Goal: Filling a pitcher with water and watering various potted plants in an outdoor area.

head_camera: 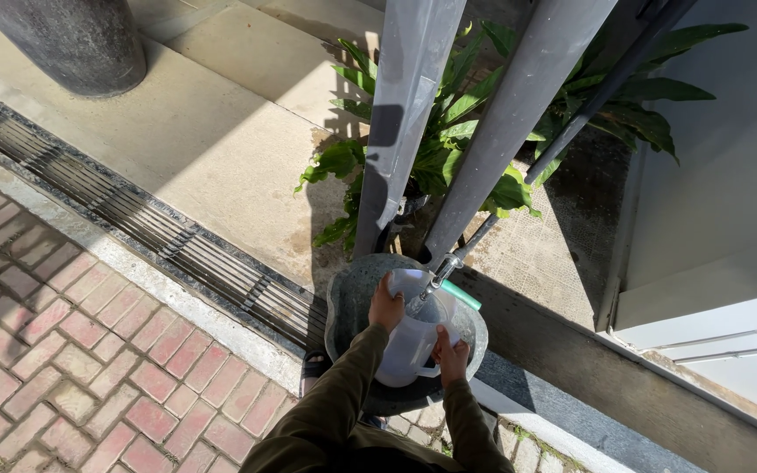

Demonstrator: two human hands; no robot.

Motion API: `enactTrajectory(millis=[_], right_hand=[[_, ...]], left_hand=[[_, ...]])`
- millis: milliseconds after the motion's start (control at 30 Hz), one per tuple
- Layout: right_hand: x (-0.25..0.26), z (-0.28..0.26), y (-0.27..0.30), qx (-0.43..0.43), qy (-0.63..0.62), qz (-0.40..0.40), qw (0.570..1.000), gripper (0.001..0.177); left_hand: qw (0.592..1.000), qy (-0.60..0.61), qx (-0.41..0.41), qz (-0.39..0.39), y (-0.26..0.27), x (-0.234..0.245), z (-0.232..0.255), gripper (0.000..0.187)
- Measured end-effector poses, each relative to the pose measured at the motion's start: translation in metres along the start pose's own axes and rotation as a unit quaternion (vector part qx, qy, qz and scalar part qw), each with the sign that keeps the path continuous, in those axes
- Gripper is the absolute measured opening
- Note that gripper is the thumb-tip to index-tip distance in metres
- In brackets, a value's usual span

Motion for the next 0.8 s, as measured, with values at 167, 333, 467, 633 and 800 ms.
enactTrajectory(millis=[167, 333, 467, 633, 800], right_hand=[[0.001, 0.004, -0.003, 0.006, -0.012, 0.007, 1.000, 0.058], [0.001, 0.004, -0.004, 0.014, -0.012, 0.004, 1.000, 0.057], [0.003, 0.007, -0.004, 0.015, -0.013, 0.002, 1.000, 0.057], [0.003, 0.006, -0.004, 0.009, -0.002, 0.004, 1.000, 0.058], [0.001, 0.004, -0.004, 0.010, -0.002, 0.004, 1.000, 0.058]], left_hand=[[1.000, 0.006, -0.003, -0.009, -0.005, -0.001, -0.005, 0.062], [1.000, -0.006, 0.003, -0.008, -0.008, -0.002, -0.011, 0.063], [1.000, -0.006, 0.003, -0.011, -0.006, -0.002, -0.009, 0.063], [1.000, -0.006, 0.000, -0.004, -0.008, -0.001, -0.009, 0.064], [1.000, -0.001, -0.002, -0.005, -0.003, 0.000, -0.004, 0.063]])
Point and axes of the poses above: each hand's wrist, its own y-axis away from the middle knuckle, its own x-axis out of the back of the hand, z = x × y, the point moved 4 cm from there along -y, towards the middle knuckle, and after that the axes turned 8 degrees about -z, right-handed, at the moved point
